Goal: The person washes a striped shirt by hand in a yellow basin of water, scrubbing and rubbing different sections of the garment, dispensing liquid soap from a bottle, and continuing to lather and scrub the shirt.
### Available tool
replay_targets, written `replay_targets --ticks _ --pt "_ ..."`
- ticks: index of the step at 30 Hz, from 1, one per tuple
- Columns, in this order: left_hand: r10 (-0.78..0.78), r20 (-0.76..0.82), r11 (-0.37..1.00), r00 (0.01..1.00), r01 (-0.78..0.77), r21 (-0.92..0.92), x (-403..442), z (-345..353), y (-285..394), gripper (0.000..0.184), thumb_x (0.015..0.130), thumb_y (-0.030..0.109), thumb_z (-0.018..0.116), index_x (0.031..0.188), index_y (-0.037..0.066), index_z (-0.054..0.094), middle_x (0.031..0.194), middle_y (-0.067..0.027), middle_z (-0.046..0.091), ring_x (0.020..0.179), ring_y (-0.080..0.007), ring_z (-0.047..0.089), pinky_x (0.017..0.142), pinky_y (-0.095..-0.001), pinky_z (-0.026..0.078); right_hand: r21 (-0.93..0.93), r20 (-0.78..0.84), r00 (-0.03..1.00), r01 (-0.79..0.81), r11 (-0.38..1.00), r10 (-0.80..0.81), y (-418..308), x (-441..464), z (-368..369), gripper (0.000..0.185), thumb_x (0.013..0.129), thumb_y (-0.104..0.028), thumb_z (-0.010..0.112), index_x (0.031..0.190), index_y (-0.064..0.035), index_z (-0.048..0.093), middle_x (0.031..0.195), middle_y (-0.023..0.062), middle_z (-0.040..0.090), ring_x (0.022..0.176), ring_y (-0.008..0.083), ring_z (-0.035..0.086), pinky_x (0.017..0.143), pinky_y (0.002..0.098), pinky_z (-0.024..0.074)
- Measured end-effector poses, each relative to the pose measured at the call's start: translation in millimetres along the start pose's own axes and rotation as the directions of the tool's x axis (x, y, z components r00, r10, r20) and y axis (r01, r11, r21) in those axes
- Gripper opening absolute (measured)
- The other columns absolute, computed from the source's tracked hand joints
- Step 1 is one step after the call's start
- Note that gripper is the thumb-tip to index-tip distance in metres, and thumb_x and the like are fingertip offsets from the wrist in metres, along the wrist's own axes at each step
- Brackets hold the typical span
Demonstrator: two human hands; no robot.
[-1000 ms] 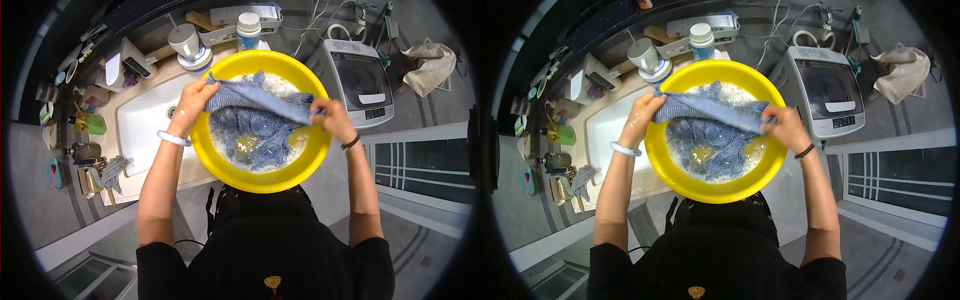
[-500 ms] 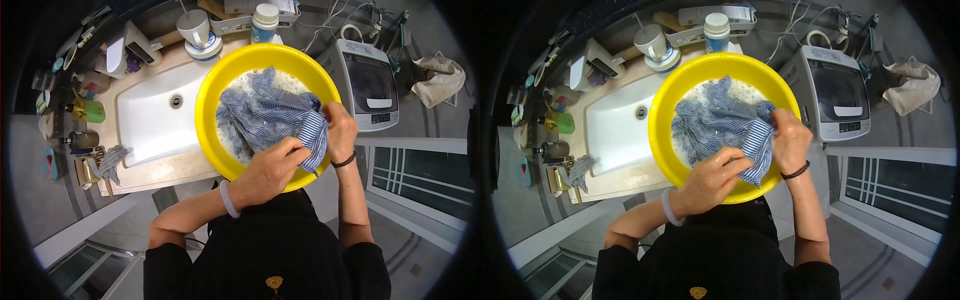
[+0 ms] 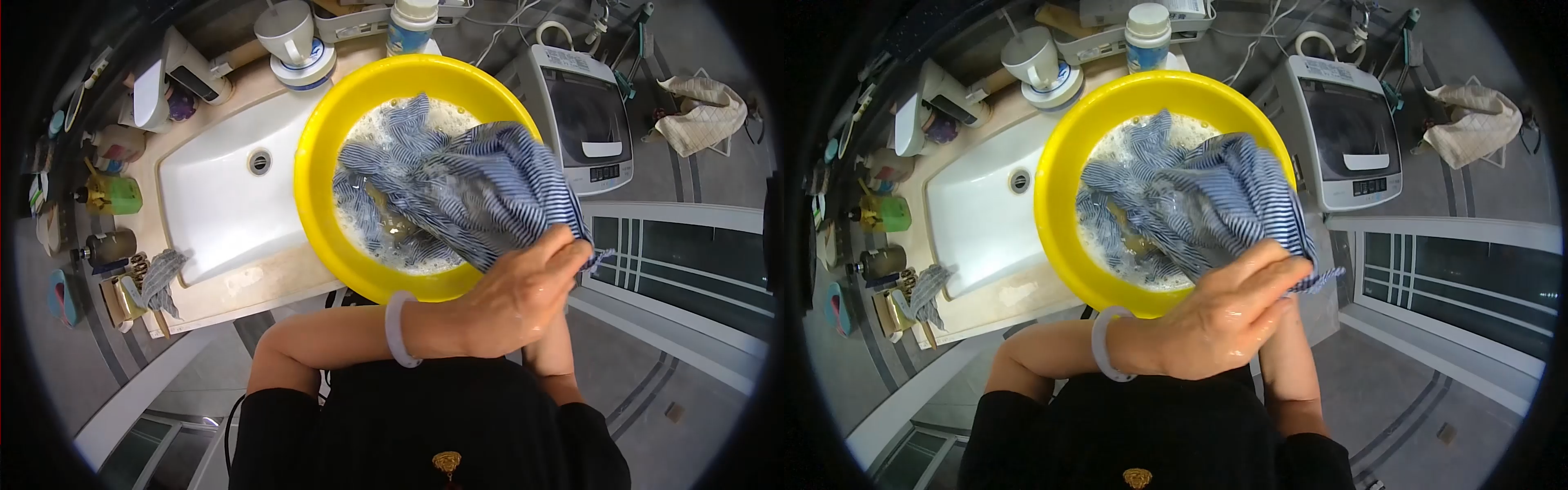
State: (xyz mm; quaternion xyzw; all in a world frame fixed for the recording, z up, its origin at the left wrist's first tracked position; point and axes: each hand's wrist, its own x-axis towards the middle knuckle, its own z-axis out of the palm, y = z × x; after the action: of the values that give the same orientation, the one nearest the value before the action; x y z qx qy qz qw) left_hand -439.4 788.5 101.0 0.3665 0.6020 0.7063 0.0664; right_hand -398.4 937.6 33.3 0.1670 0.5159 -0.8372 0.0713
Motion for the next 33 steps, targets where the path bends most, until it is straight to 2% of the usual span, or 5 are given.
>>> replay_targets --ticks 8,11,16,24,33 --pt "-0.129 0.317 0.975 0.94 0.178 -0.13 -13 20 -2 0.036 0.081 -0.002 0.055 0.116 -0.005 0.049 0.103 -0.0177 0.05 0.087 -0.0313 0.056 0.073 -0.0357 0.047 -0.001 -0.008 1.0 0.008 1.0 -0.008 12 -42 -3 0.034 0.086 -0.02 0.059 0.11 0.004 0.058 0.097 0.0088 0.063 0.08 0.0176 0.06 0.074 0.0257 0.0503" --pt "0.053 0.05 0.999 0.997 -0.052 -0.016 -5 -21 -3 0.03 0.08 -0.003 0.057 0.11 -0.002 0.055 0.104 -0.0171 0.054 0.087 -0.0281 0.058 0.073 -0.0325 0.049 -0.024 -0.011 0.999 0.037 0.999 -0.037 -12 56 21 0.034 0.087 -0.02 0.059 0.11 0.004 0.058 0.097 0.0089 0.063 0.08 0.0176 0.06 0.075 0.0258 0.0502" --pt "-0.107 -0.366 0.926 0.924 0.227 0.303 -14 -110 -32 0.027 0.076 -0.003 0.062 0.103 0.0 0.058 0.101 -0.0107 0.057 0.088 -0.0191 0.056 0.077 -0.0276 0.046 -0.044 -0.002 0.997 0.071 0.996 -0.071 -31 44 5 0.034 0.087 -0.02 0.059 0.11 0.004 0.057 0.098 0.0091 0.063 0.081 0.0177 0.06 0.075 0.0258 0.05" --pt "0.136 -0.261 0.897 0.956 -0.006 0.443 2 -123 -21 0.028 0.074 0.007 0.067 0.098 -0.003 0.059 0.098 -0.0133 0.059 0.089 -0.0266 0.059 0.073 -0.0313 0.047 -0.1 0.029 0.992 0.124 0.987 -0.121 -82 26 -33 0.035 0.087 -0.021 0.059 0.111 0.004 0.057 0.099 0.0094 0.062 0.082 0.0177 0.059 0.076 0.026 0.0498" --pt "-0.397 -0.513 0.91 0.761 0.256 -0.325 -43 -156 -45 0.018 0.089 0.012 0.055 0.093 -0.003 0.063 0.089 -0.0036 0.062 0.083 -0.0092 0.055 0.079 -0.0218 0.042 -0.077 -0.009 0.988 0.151 0.986 -0.152 -47 50 19 0.035 0.087 -0.021 0.059 0.111 0.004 0.057 0.1 0.0097 0.062 0.083 0.0178 0.059 0.076 0.0261 0.0494"
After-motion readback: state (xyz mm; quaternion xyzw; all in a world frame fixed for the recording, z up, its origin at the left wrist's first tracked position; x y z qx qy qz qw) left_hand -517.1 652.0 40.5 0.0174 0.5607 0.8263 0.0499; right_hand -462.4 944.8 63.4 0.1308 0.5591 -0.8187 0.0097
